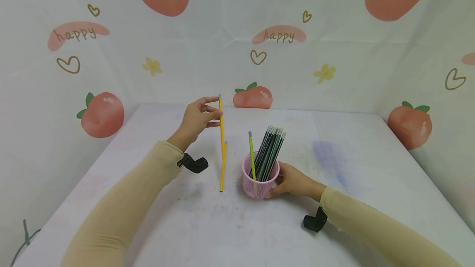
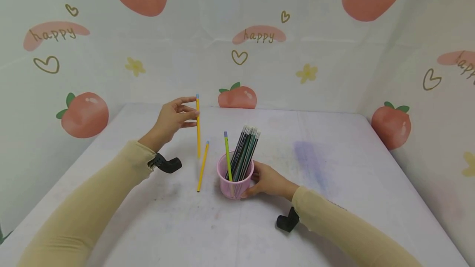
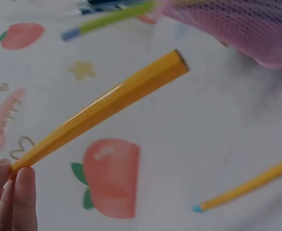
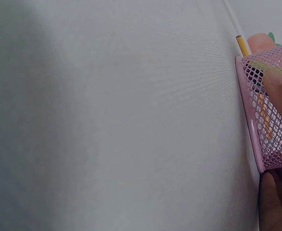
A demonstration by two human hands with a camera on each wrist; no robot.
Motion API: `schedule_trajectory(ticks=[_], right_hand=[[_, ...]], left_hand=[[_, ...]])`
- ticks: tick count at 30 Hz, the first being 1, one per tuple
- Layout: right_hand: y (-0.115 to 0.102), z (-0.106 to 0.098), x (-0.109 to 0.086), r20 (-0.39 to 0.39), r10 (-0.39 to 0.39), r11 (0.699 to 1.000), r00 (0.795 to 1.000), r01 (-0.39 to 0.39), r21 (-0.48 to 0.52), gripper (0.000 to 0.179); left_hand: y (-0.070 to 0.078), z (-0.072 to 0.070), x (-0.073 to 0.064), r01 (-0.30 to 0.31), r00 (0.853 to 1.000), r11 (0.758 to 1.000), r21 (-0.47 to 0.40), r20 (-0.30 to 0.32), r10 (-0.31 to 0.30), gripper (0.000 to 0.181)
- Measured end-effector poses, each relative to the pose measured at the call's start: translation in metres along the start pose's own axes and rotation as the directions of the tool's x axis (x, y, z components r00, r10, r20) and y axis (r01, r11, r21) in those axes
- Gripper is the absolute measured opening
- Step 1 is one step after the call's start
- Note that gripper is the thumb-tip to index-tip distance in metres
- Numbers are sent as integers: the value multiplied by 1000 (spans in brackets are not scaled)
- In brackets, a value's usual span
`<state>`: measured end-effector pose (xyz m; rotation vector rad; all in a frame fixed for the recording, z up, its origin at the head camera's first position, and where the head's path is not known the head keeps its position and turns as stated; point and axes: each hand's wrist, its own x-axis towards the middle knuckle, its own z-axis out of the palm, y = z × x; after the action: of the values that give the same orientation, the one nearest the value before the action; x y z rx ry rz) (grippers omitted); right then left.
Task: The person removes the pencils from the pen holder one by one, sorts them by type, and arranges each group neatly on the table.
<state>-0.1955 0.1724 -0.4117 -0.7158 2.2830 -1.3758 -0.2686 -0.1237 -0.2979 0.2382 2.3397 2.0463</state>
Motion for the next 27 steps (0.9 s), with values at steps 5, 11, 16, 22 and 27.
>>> schedule_trajectory(ticks=[5,11,16,22,27], right_hand=[[0,0,0,6,-9,1000,1000,9,15,88],[0,0,0,8,-5,1000,1000,4,8,88],[0,0,0,7,-5,1000,1000,5,8,88],[-1,1,0,5,-1,1000,1000,1,19,88],[-1,1,1,8,-1,999,1000,1,37,89]], left_hand=[[-22,-2,1,104,993,984,144,43,-111,54],[-45,-2,-2,243,965,940,239,40,-259,53],[-63,0,-6,312,942,911,269,38,-334,53],[-78,2,-11,338,930,887,314,33,-367,51],[-83,3,-14,334,932,887,319,32,-362,51]])
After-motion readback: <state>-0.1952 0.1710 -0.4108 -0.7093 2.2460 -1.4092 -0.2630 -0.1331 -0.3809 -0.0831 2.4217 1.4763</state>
